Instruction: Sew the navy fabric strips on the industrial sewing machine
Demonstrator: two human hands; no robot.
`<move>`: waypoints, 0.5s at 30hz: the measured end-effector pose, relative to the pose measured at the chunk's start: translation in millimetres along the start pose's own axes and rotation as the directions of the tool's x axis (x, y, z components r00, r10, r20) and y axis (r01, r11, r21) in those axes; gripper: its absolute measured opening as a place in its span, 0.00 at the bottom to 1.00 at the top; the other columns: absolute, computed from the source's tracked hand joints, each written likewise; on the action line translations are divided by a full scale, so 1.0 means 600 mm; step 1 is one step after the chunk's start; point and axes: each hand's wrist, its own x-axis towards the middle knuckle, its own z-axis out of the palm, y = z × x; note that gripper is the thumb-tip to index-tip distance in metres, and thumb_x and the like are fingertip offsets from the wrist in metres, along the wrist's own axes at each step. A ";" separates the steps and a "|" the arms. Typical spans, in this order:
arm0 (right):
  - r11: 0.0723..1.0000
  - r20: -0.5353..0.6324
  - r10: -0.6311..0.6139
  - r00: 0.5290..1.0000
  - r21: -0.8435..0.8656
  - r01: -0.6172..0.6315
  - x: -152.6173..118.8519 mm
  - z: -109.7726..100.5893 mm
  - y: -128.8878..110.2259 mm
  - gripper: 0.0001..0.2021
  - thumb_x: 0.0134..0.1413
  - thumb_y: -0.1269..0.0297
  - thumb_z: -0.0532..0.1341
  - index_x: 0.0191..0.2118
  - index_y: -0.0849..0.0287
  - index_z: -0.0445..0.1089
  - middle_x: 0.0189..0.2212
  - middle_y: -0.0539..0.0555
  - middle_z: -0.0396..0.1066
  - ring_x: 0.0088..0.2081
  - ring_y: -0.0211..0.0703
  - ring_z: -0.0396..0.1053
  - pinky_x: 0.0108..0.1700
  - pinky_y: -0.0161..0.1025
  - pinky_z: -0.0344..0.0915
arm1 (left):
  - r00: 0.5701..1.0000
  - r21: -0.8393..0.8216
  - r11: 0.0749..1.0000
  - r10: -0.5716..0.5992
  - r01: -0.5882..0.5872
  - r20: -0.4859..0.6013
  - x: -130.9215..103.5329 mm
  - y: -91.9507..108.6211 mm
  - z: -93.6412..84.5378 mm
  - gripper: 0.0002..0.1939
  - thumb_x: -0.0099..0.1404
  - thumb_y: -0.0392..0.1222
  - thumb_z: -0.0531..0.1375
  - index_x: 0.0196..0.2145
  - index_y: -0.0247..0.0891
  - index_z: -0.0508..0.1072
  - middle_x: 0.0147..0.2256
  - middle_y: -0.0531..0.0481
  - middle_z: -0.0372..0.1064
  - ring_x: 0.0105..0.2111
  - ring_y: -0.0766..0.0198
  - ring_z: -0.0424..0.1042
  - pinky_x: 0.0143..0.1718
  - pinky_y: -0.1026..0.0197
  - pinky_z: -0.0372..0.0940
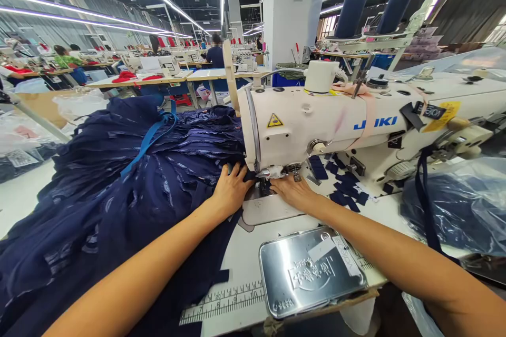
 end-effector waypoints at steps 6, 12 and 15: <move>0.997 0.001 0.027 1.000 -0.079 -0.027 -0.002 0.006 -0.006 0.13 0.59 0.65 0.50 0.37 0.59 0.71 0.29 0.57 0.72 0.34 0.47 0.68 0.35 0.38 0.59 | 0.999 -0.061 0.998 -0.005 0.007 0.035 0.013 0.000 0.003 0.20 0.57 0.29 0.49 0.45 0.39 0.71 0.45 0.38 0.66 0.48 0.47 0.61 0.47 0.41 0.53; 0.996 -0.039 0.053 0.998 -0.074 -0.056 -0.001 0.017 -0.005 0.15 0.60 0.66 0.48 0.35 0.59 0.72 0.25 0.58 0.72 0.32 0.47 0.68 0.34 0.38 0.58 | 0.997 -0.059 0.997 -0.037 0.041 0.073 0.024 0.003 -0.001 0.18 0.57 0.29 0.50 0.42 0.40 0.72 0.43 0.40 0.68 0.48 0.49 0.61 0.49 0.42 0.50; 0.995 -0.042 0.061 0.997 -0.076 -0.064 0.002 0.023 -0.004 0.16 0.59 0.67 0.48 0.32 0.59 0.72 0.23 0.58 0.71 0.30 0.46 0.68 0.32 0.38 0.58 | 0.997 -0.085 0.995 -0.047 0.052 0.066 0.027 0.003 0.000 0.17 0.57 0.30 0.50 0.40 0.39 0.73 0.43 0.40 0.68 0.48 0.48 0.60 0.49 0.42 0.50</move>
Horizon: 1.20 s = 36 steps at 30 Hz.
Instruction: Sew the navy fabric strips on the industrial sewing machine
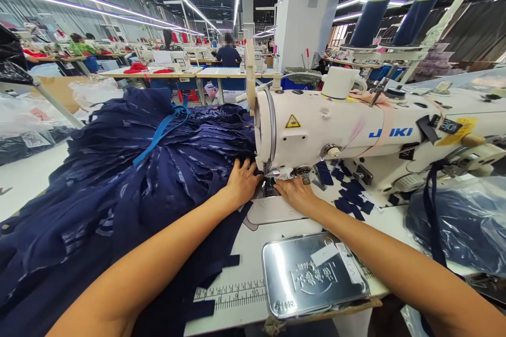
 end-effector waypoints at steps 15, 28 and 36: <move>0.999 0.003 -0.025 1.000 -0.026 0.025 -0.004 0.000 0.001 0.14 0.57 0.70 0.49 0.41 0.59 0.72 0.31 0.58 0.73 0.34 0.48 0.69 0.35 0.40 0.64 | 0.901 0.056 0.998 0.046 -0.024 -0.430 -0.174 -0.043 -0.061 0.17 0.60 0.29 0.48 0.41 0.36 0.71 0.45 0.43 0.68 0.43 0.57 0.66 0.43 0.54 0.62; 0.988 -0.200 -0.136 0.970 0.043 0.147 -0.131 -0.068 0.061 0.05 0.53 0.71 0.56 0.35 0.63 0.69 0.35 0.56 0.69 0.37 0.45 0.64 0.40 0.42 0.61 | 0.812 0.300 0.907 0.405 -0.296 -0.421 -0.212 -0.047 -0.082 0.20 0.54 0.24 0.44 0.32 0.35 0.74 0.33 0.44 0.73 0.35 0.58 0.70 0.42 0.54 0.59; 0.998 -0.165 0.070 0.984 0.010 -0.069 -0.186 -0.076 0.138 0.03 0.52 0.71 0.59 0.31 0.61 0.70 0.33 0.55 0.69 0.35 0.43 0.62 0.37 0.40 0.57 | 0.899 -0.230 0.899 0.288 -0.372 -0.330 -0.140 -0.004 -0.101 0.16 0.58 0.34 0.44 0.19 0.40 0.66 0.17 0.53 0.67 0.18 0.64 0.65 0.24 0.62 0.58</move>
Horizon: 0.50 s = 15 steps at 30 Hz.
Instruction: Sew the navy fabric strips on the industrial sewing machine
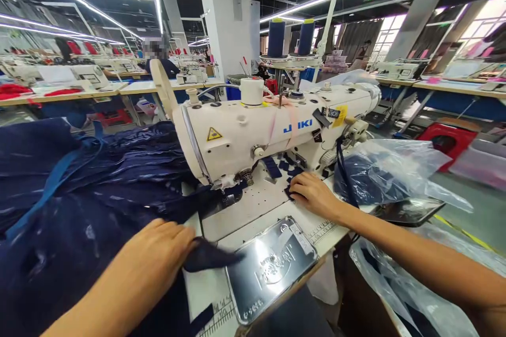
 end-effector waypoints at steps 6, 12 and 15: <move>0.997 0.033 0.029 0.999 -0.069 -0.027 0.010 0.008 -0.017 0.05 0.51 0.67 0.60 0.29 0.61 0.72 0.34 0.55 0.69 0.38 0.45 0.60 0.39 0.41 0.53 | 0.916 -0.623 0.672 -0.311 0.401 0.254 0.074 0.031 0.099 0.20 0.60 0.49 0.45 0.16 0.38 0.57 0.15 0.56 0.54 0.17 0.70 0.54 0.20 0.67 0.53; 0.977 0.129 0.000 0.992 -0.212 0.028 0.029 0.012 -0.030 0.08 0.54 0.72 0.56 0.26 0.62 0.70 0.27 0.55 0.68 0.32 0.43 0.60 0.36 0.41 0.50 | 0.784 -0.761 0.299 -0.468 0.576 0.409 0.072 0.012 0.110 0.16 0.52 0.51 0.56 0.17 0.36 0.63 0.15 0.57 0.54 0.17 0.71 0.54 0.17 0.68 0.53; 0.980 0.119 0.014 0.993 -0.199 0.010 0.054 0.017 -0.045 0.10 0.54 0.76 0.53 0.27 0.63 0.70 0.26 0.55 0.68 0.31 0.42 0.61 0.37 0.41 0.49 | 0.798 -0.745 0.418 -0.548 0.519 0.249 0.071 0.019 0.092 0.13 0.54 0.45 0.55 0.17 0.36 0.62 0.17 0.56 0.57 0.18 0.70 0.57 0.20 0.67 0.56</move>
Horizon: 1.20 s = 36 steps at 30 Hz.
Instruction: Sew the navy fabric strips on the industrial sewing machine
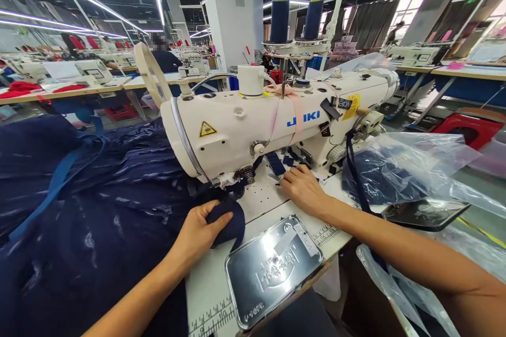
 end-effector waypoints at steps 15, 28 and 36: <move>0.913 -0.069 -0.128 0.989 0.382 0.145 0.039 0.016 -0.058 0.02 0.51 0.70 0.59 0.31 0.62 0.66 0.30 0.53 0.68 0.34 0.43 0.63 0.37 0.39 0.53 | 0.854 0.768 0.380 0.302 -0.515 0.423 -0.028 -0.032 0.003 0.16 0.58 0.29 0.51 0.43 0.35 0.68 0.50 0.45 0.65 0.50 0.57 0.63 0.47 0.54 0.60; 0.939 -0.138 -0.285 0.948 0.160 0.306 0.054 0.031 -0.081 0.08 0.55 0.74 0.53 0.29 0.63 0.67 0.28 0.55 0.67 0.32 0.43 0.61 0.36 0.39 0.56 | 0.866 0.812 0.316 0.278 -0.492 0.416 -0.040 -0.041 0.018 0.22 0.58 0.26 0.48 0.50 0.29 0.63 0.51 0.38 0.64 0.48 0.53 0.64 0.44 0.52 0.63; 0.898 0.039 -0.265 0.964 0.374 0.232 0.100 0.020 -0.106 0.06 0.55 0.72 0.54 0.29 0.62 0.66 0.29 0.53 0.68 0.31 0.39 0.62 0.36 0.36 0.55 | 0.850 0.834 0.238 0.324 -0.498 0.415 -0.044 -0.048 0.024 0.21 0.59 0.27 0.48 0.50 0.31 0.64 0.53 0.38 0.60 0.46 0.52 0.65 0.40 0.53 0.64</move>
